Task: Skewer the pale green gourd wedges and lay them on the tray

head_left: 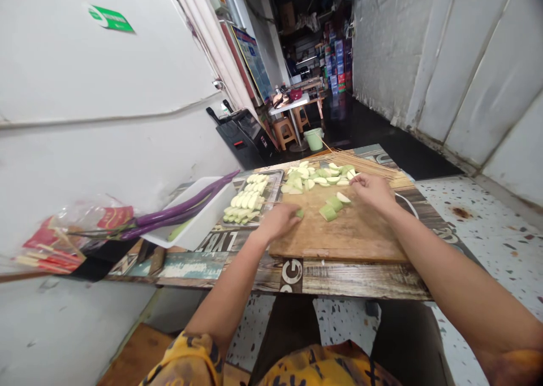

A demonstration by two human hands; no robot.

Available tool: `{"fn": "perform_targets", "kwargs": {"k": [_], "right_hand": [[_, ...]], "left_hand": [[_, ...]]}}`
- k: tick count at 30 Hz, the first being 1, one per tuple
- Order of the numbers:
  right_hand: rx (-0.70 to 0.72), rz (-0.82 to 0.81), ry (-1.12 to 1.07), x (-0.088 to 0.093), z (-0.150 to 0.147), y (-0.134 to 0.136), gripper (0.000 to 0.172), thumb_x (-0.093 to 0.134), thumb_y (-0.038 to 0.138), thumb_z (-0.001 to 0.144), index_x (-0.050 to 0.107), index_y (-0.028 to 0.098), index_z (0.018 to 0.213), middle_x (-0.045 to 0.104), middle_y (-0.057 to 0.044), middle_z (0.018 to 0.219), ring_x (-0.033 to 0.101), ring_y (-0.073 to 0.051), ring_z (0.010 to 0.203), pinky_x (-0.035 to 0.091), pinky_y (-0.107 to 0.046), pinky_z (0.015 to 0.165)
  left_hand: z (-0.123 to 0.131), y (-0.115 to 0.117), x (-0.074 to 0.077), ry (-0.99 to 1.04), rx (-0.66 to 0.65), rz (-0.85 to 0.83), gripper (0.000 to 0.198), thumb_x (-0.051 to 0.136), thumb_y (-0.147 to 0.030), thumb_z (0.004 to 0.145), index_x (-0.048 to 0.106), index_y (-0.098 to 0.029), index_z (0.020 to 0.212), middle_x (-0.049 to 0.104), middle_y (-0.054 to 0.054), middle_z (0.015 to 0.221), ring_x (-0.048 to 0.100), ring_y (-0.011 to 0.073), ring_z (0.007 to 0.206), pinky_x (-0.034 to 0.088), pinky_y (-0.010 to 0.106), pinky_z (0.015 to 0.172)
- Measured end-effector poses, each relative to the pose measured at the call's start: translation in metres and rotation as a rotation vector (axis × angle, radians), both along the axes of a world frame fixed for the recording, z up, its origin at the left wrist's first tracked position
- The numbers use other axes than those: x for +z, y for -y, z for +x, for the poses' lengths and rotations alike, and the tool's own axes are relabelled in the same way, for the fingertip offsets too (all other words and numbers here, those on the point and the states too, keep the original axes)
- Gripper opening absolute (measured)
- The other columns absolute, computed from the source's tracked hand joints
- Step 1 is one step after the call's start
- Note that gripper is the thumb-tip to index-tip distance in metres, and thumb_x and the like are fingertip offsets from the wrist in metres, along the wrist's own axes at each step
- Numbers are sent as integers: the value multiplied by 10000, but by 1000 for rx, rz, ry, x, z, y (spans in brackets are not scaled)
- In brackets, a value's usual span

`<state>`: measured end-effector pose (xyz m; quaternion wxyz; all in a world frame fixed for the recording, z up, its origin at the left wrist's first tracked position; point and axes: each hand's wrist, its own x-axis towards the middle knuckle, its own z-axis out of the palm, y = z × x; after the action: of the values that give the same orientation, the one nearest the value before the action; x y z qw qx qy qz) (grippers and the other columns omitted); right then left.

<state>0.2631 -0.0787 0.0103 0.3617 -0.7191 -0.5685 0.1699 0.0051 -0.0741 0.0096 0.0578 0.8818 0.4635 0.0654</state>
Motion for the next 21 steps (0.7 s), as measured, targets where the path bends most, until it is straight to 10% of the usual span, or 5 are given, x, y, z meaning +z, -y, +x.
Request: {"fn": "perform_targets", "kwargs": {"k": [4,10,21], "right_hand": [[3,11,22,2,-1,2,208,497,274,721,665,195,815,625,-11,630,489,-122,534,321,-213,493],[7,-27,20,6,-3,4,211,511,263,710,672,200,830,649,-25,686,521,-139,584,325,-214,497],[7,-27,24,3,-2,2,222,509,288,714,669,193,833,644,-22,664,502,-125,541,321,-215,495]], "left_hand": [[2,4,8,125,-64,85,563,486,-336,794,347,-179,1317,495,93,1266,452,191,1151,335,316,961],[-26,5,24,-351,107,-57,302,535,-249,696,605,-230,989,634,72,1033,535,269,1008,177,565,976],[-15,3,3,-389,-73,182,155,472,-225,714,604,-144,721,632,101,788,561,223,844,229,435,963]]}}
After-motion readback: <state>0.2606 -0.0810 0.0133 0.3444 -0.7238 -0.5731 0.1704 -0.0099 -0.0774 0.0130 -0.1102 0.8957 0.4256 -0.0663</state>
